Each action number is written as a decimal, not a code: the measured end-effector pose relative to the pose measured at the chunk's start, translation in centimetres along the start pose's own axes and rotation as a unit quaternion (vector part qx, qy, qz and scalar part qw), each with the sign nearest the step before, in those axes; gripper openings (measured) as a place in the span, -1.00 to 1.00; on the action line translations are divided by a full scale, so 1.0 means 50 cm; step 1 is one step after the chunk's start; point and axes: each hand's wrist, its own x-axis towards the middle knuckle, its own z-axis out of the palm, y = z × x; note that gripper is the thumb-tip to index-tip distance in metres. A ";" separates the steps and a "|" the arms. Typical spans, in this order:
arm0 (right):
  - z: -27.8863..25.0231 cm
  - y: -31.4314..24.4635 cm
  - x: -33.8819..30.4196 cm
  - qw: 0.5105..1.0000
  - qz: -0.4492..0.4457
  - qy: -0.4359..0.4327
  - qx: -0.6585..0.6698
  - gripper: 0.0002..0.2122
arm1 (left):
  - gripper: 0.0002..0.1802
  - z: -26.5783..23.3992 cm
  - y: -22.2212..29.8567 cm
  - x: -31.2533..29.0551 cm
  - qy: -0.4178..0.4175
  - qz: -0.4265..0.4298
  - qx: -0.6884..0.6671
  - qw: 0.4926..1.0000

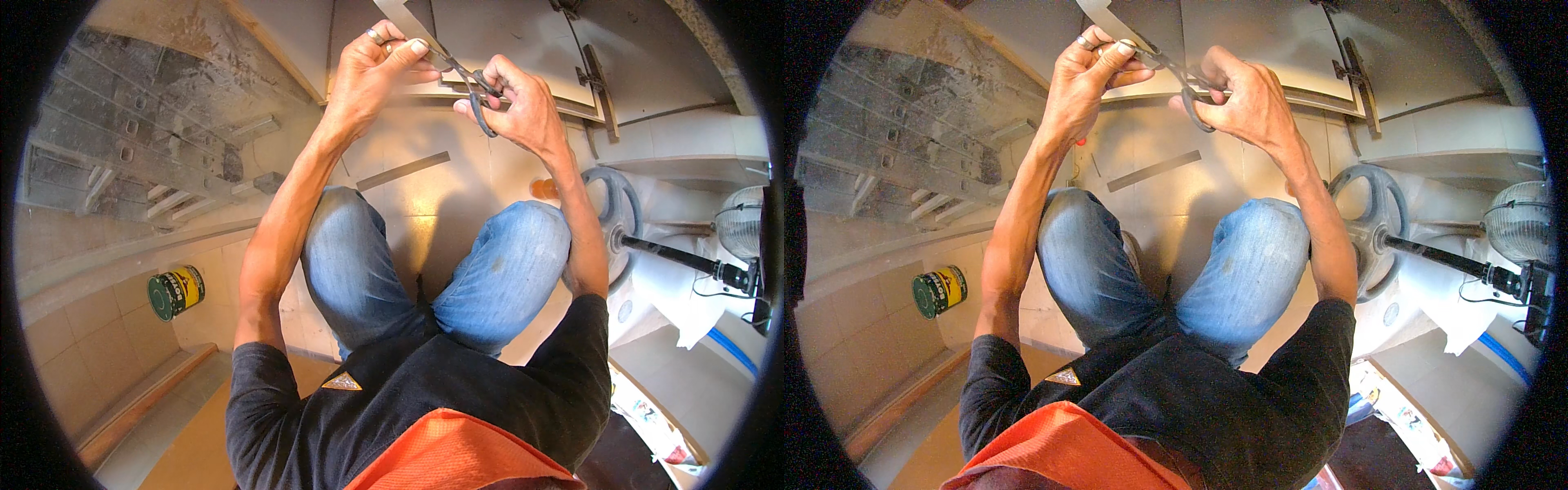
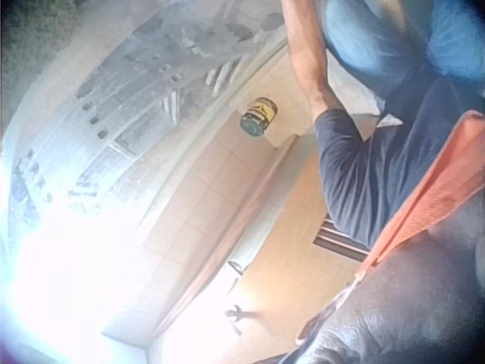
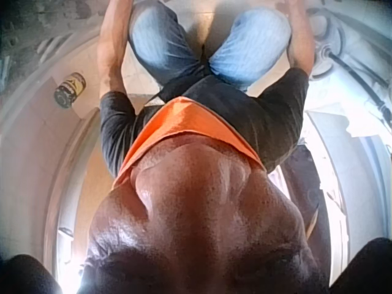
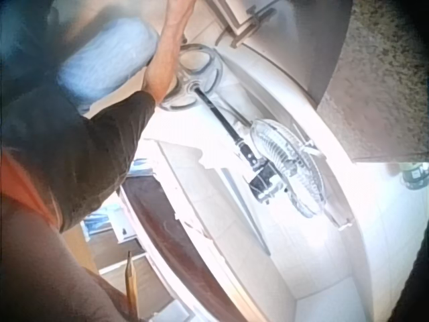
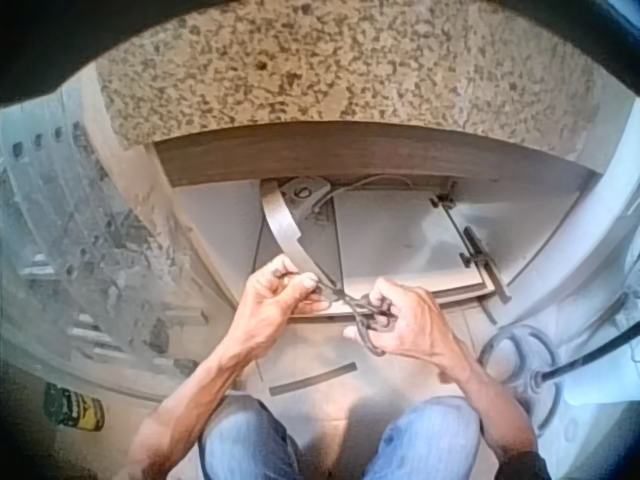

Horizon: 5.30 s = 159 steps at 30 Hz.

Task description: The person uses scissors to cut a long strip of material in a room with blue protective sheeting on the floor. They then move to a bathroom area and continue cutting the material while sitting on the floor.

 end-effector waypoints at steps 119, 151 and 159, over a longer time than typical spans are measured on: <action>-0.020 0.010 -0.011 0.999 0.003 0.026 -0.047 -0.44 | -0.80 0.023 -0.002 -0.014 0.002 0.012 0.044 0.999; -0.047 0.008 -0.025 0.997 0.009 -0.033 -0.076 -0.41 | -0.82 0.019 -0.003 -0.018 -0.036 -0.007 0.125 0.992; -0.043 0.008 -0.024 0.998 0.015 -0.033 -0.058 -0.52 | -0.83 0.019 -0.001 -0.020 -0.027 0.014 0.136 0.990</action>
